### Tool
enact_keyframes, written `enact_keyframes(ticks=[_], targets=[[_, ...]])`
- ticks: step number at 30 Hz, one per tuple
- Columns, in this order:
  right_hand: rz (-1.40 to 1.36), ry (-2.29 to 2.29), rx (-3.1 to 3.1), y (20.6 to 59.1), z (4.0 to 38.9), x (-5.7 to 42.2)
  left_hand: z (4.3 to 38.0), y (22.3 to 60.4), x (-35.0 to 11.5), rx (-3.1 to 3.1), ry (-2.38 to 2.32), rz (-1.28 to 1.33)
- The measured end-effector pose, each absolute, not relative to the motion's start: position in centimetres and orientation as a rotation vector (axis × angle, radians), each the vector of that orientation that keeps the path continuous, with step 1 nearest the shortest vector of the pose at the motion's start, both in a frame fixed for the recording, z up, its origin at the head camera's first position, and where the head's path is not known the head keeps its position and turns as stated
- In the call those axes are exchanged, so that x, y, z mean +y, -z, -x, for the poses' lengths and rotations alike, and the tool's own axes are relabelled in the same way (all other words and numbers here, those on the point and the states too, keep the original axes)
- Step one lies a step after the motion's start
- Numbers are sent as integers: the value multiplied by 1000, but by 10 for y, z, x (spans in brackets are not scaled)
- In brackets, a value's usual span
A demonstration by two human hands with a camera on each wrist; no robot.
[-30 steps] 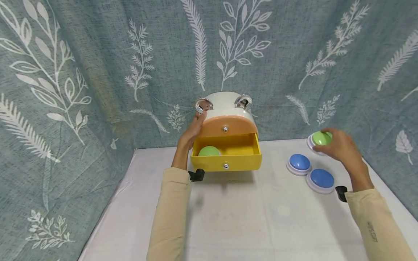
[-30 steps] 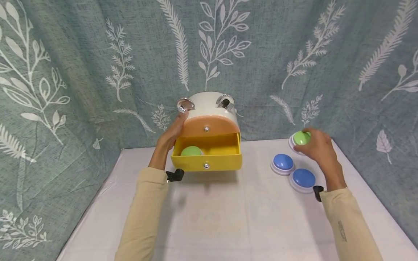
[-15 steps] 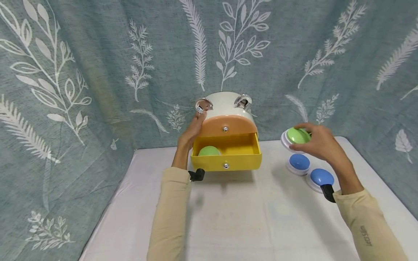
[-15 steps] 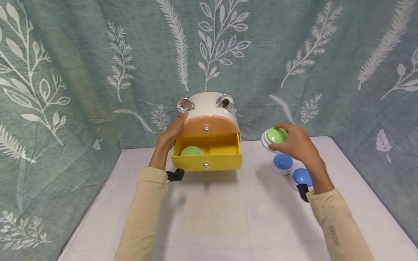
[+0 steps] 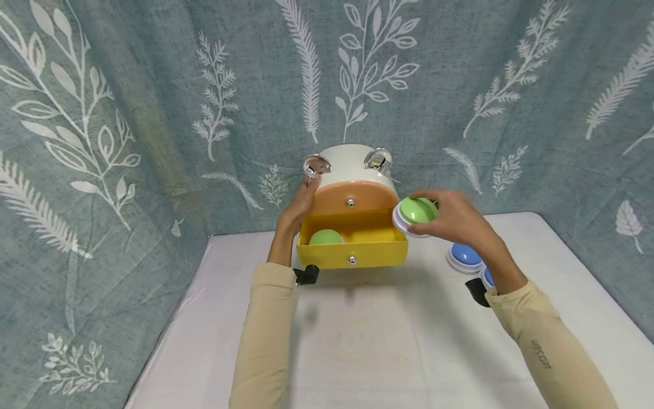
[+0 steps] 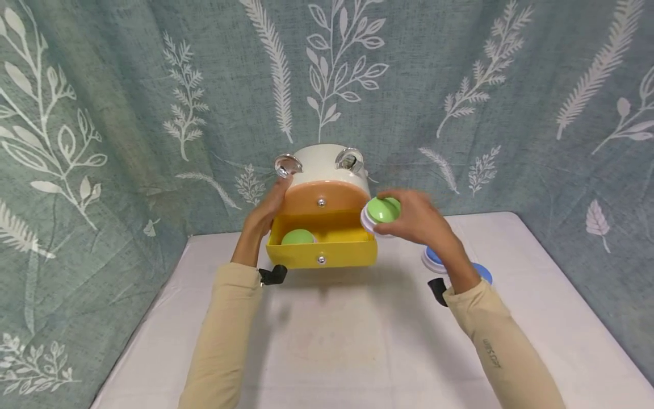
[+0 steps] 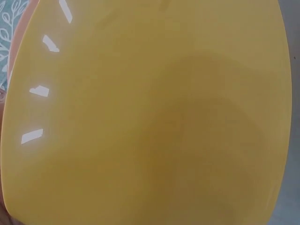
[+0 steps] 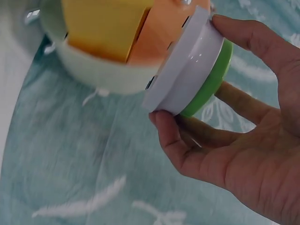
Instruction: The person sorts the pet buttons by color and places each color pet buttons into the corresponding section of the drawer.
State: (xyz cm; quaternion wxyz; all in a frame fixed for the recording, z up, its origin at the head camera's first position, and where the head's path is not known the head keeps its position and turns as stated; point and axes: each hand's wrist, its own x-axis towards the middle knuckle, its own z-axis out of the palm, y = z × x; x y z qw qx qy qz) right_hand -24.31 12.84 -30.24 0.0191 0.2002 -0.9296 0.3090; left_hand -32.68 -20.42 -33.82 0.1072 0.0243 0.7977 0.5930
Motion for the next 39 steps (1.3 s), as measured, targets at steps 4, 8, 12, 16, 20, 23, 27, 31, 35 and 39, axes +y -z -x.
enact_keyframes(ticks=[4,8,12,16,20,23,27,31,35,39], targets=[[-710,-941,-2875,301,251,104,327,339,-205,2350,-1745,-54],[-796,-905,-2870,303,260,84,327,338,-205,2356,-1752,-44],[-840,-857,-2885,308,266,71,327,337,-203,2354,-1751,-56],[-869,-788,-2921,312,270,62,325,337,-203,2345,-1758,-69],[-964,-705,-2979,318,278,54,327,340,-204,2335,-1770,-78],[-1037,-591,-3051,321,282,47,330,339,-204,2339,-1777,-70],[-1069,-450,-3184,323,286,38,331,339,-203,2340,-1794,-61],[-1012,-359,-3301,320,290,31,329,339,-202,2342,-1804,-76],[-992,-307,-3365,318,292,29,327,339,-203,2346,-1794,-67],[-1023,-300,-3369,317,291,30,326,340,-204,2340,-1791,-74]])
